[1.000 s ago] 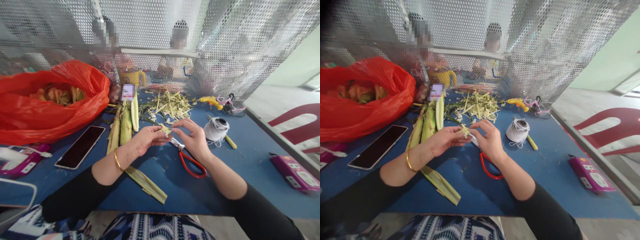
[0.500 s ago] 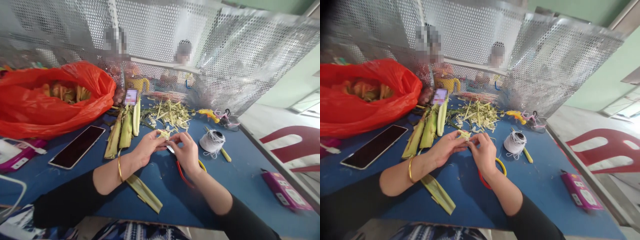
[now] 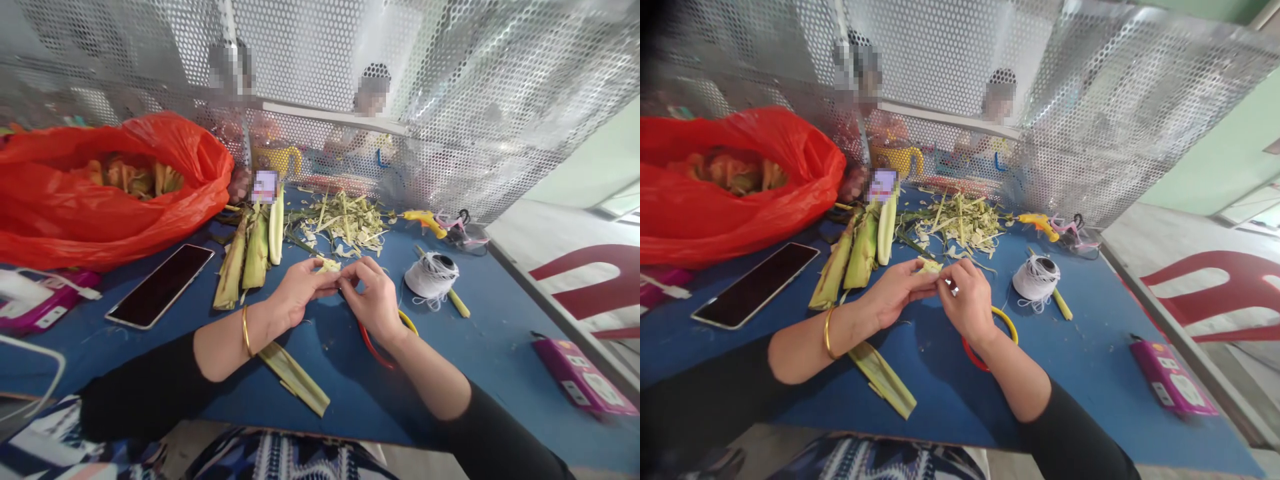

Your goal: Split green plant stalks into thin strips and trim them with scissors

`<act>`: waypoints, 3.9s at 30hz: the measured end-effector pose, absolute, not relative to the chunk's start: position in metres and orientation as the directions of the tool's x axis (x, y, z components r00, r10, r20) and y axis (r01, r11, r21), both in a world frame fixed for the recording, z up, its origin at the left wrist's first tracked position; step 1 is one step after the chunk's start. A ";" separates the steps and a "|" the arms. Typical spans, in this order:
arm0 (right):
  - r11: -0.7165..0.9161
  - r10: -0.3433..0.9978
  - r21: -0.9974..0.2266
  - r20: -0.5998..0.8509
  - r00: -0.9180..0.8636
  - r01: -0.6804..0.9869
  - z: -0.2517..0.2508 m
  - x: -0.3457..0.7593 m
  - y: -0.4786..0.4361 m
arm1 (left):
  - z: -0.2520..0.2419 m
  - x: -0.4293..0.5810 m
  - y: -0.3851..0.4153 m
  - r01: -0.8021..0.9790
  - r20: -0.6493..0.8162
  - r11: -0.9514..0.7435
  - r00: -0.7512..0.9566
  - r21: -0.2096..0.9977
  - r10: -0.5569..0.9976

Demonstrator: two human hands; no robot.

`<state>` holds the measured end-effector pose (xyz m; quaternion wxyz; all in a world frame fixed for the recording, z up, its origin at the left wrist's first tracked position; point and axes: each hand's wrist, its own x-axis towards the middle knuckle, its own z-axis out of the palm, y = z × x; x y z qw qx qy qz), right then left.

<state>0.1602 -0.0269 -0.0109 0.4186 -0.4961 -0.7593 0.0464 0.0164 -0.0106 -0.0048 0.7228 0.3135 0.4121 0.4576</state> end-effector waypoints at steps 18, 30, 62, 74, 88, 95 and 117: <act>0.534 0.712 -0.146 0.610 -0.349 0.833 -0.014 0.166 -0.027 | 0.001 0.015 -0.014 -0.310 -0.350 0.415 0.245 0.855 0.904; 0.620 0.568 0.088 0.634 -0.524 0.780 -0.011 0.163 -0.030 | -0.004 0.018 -0.012 -0.343 -0.376 0.429 0.211 0.836 0.902; -0.102 0.995 -0.995 -0.102 -0.005 0.024 -0.006 0.159 -0.019 | -0.007 0.009 -0.005 -0.078 -0.362 0.441 0.453 0.894 0.815; 0.072 0.995 -0.990 0.079 0.057 0.124 -0.011 0.159 -0.020 | -0.002 0.009 -0.005 -0.027 -0.391 0.443 0.426 0.896 0.816; 0.005 0.994 -0.999 0.001 -0.107 0.040 -0.009 0.165 -0.016 | -0.005 0.005 0.000 -0.075 -0.436 0.541 0.504 0.838 0.746; 0.238 0.971 -0.878 0.221 -0.089 0.416 -0.010 0.167 -0.015 | -0.010 0.006 0.000 -0.002 -0.389 0.457 0.521 0.890 0.760; 0.100 0.971 -0.976 0.054 -0.233 0.192 -0.012 0.165 -0.015 | -0.003 0.009 -0.008 0.147 -0.411 0.398 0.539 0.905 0.735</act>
